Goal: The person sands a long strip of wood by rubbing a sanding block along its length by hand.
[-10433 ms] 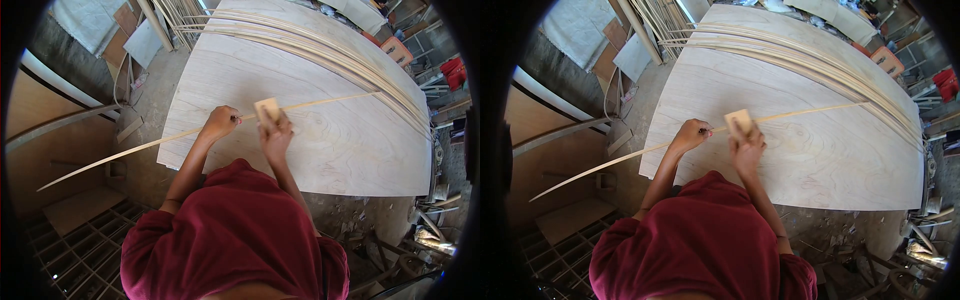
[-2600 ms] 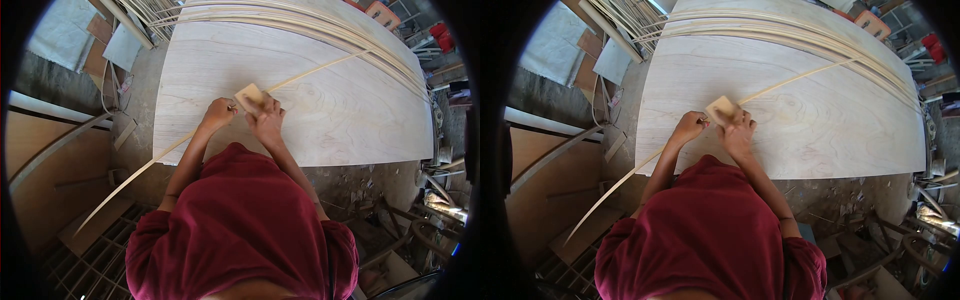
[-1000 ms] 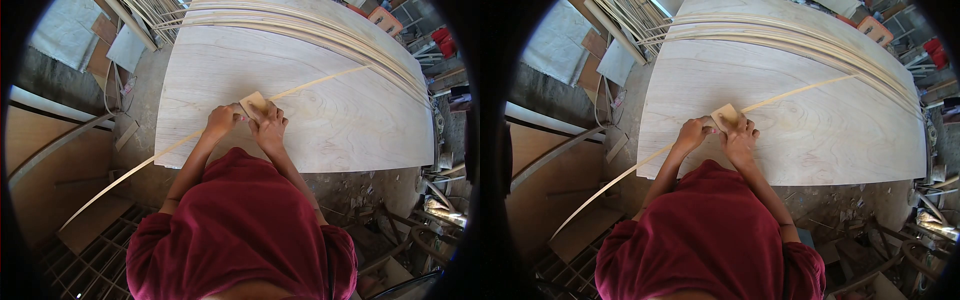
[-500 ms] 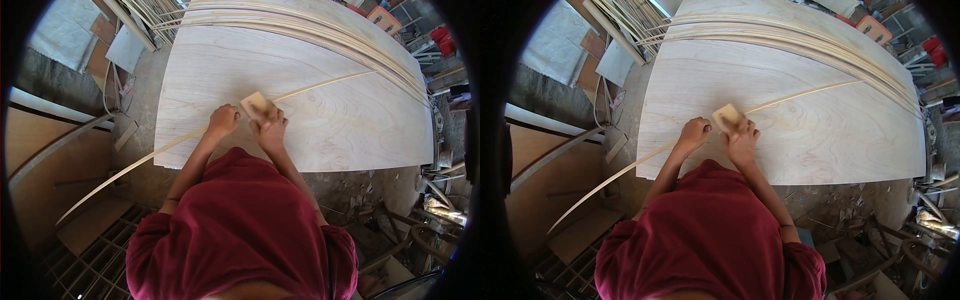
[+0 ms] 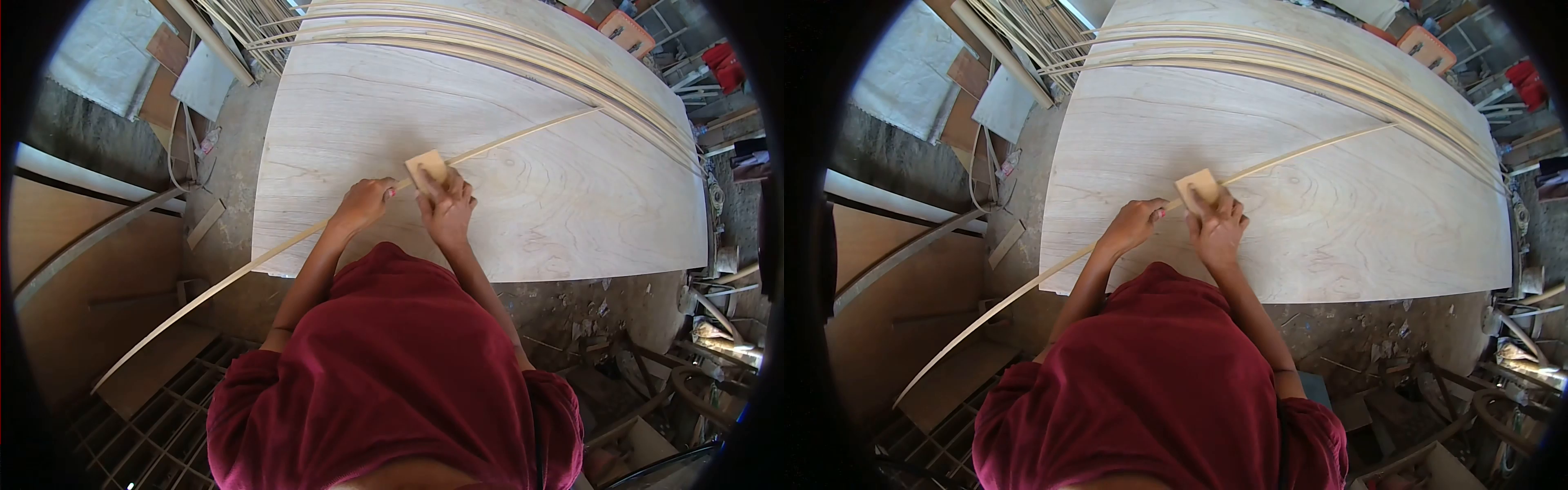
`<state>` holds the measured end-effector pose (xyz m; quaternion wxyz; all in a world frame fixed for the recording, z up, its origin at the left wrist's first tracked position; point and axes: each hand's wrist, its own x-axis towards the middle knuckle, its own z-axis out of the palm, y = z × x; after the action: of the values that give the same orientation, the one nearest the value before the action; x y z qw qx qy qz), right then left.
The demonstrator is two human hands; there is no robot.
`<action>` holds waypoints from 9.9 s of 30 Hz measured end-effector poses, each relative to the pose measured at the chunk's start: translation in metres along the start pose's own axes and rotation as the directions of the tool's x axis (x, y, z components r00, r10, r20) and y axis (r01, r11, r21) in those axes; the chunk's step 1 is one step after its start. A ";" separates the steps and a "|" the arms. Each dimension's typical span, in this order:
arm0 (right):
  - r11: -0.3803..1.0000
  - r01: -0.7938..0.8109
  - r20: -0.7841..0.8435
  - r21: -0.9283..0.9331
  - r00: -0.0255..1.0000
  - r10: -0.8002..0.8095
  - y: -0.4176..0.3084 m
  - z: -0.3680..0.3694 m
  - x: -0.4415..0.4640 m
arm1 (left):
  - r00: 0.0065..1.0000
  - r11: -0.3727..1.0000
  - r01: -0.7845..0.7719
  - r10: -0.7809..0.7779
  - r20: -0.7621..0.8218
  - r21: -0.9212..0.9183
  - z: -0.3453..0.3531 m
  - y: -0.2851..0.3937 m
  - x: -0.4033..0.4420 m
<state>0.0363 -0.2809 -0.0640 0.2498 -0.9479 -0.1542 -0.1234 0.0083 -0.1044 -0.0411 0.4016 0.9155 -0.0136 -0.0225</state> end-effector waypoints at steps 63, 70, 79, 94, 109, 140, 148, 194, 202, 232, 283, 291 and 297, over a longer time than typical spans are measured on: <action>0.994 0.104 0.071 -0.018 0.992 -0.102 -0.004 -0.016 -0.008 | 0.992 0.988 0.030 -0.011 -0.123 0.151 0.018 -0.002 0.002; 0.948 -0.189 -0.043 -0.255 0.982 0.184 0.043 -0.017 0.033 | 0.996 0.985 0.071 -0.061 -0.071 0.159 0.014 0.006 0.003; 0.996 0.085 0.145 -0.012 0.986 -0.082 0.006 -0.018 -0.004 | 0.993 0.983 0.112 -0.108 -0.038 0.144 0.015 0.010 0.002; 0.990 0.141 -0.020 -0.027 0.990 -0.141 0.018 -0.007 -0.013 | 0.988 0.993 0.092 -0.082 0.129 -0.071 0.022 -0.002 0.007; 0.987 0.147 0.067 -0.059 0.987 -0.144 0.009 -0.005 -0.021 | 0.996 0.996 0.069 -0.072 0.052 0.062 0.029 -0.004 0.007; 0.980 0.132 0.110 -0.151 0.987 -0.116 0.004 -0.018 -0.013 | 0.997 0.990 0.068 -0.070 0.016 0.122 0.042 -0.004 0.005; 0.967 0.003 -0.110 -0.254 0.993 -0.033 0.052 -0.024 0.029 | 0.997 0.997 0.068 -0.068 -0.021 0.023 0.048 0.001 0.003; 0.979 0.103 -0.040 -0.175 0.993 -0.112 0.038 -0.011 0.007 | 0.996 0.997 0.070 -0.070 0.055 -0.009 0.037 -0.002 0.000; 0.974 -0.076 -0.030 -0.212 0.997 0.071 0.051 -0.005 0.014 | 0.984 0.989 0.145 -0.141 0.111 -0.032 0.035 0.005 0.004; 0.954 -0.248 -0.074 -0.171 0.968 0.238 0.087 -0.002 0.022 | 0.986 0.990 0.086 -0.069 0.151 -0.108 0.030 0.009 0.000; 0.953 -0.110 -0.088 -0.281 0.992 0.089 0.053 -0.009 0.017 | 0.999 0.999 -0.027 0.028 0.035 -0.030 0.050 -0.006 0.003; 0.985 0.101 0.080 -0.143 0.993 -0.090 0.036 -0.002 -0.017 | 1.000 0.998 0.003 -0.003 0.002 -0.064 0.053 -0.007 -0.008; 0.908 -0.276 -0.139 -0.316 0.960 0.244 0.095 -0.030 0.026 | 0.998 0.998 0.063 -0.063 -0.006 0.009 0.040 -0.001 0.000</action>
<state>0.0886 -0.3686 -0.0720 0.1079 -0.9814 0.0088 -0.1585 0.0064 -0.1327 -0.0688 0.3967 0.9172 0.0163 -0.0324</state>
